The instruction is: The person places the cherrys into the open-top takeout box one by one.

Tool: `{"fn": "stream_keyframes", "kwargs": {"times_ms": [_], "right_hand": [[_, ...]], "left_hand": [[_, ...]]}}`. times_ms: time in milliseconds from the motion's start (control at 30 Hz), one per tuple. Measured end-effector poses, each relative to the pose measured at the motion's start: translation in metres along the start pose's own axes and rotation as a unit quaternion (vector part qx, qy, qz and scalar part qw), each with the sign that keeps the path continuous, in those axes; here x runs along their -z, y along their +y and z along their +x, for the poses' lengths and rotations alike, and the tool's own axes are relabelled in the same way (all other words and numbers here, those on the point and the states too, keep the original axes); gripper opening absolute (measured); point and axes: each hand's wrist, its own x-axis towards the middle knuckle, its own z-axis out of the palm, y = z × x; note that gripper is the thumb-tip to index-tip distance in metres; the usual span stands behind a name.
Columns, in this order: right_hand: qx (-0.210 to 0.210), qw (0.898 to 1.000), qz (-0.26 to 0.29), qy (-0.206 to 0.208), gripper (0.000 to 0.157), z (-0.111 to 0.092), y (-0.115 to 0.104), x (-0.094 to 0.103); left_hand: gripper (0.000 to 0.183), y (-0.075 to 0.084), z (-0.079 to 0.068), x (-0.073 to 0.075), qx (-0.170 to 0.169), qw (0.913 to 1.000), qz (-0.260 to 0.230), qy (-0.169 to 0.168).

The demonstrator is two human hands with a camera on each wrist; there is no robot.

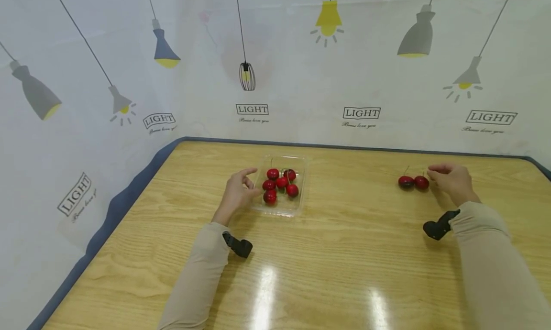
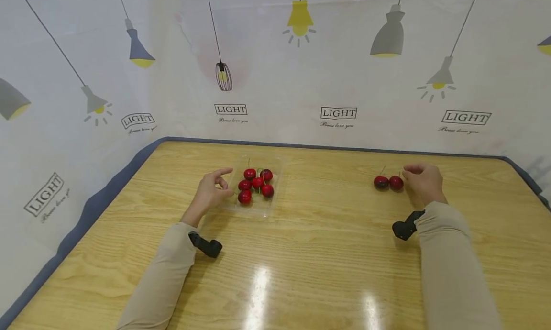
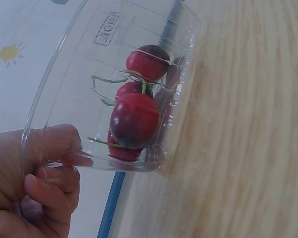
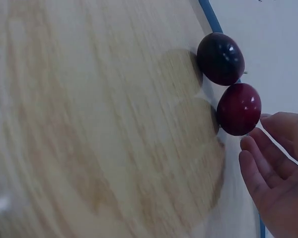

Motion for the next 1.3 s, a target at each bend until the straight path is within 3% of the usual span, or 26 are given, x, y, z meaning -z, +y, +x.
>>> {"fn": "stream_keyframes", "kwargs": {"times_ms": [400,667,933,1300], "right_hand": [[0.001,0.999,-0.039,-0.004,0.044,0.006,0.009,-0.006],[-0.002,0.999,-0.037,-0.020,0.046,0.009,0.012,-0.009],[-0.009,0.999,-0.051,-0.012,0.041,0.009,0.009,-0.011],[-0.007,0.998,-0.042,-0.052,0.048,0.015,0.011,-0.012]], "left_hand": [[0.060,-0.001,-0.003,0.001,0.002,1.0000,0.001,-0.003],[0.059,-0.002,-0.004,0.001,0.004,1.0000,0.000,-0.001],[0.059,-0.003,-0.002,-0.001,-0.002,1.0000,0.001,-0.001],[0.059,0.000,0.000,0.000,0.002,1.0000,0.001,0.001]]}}
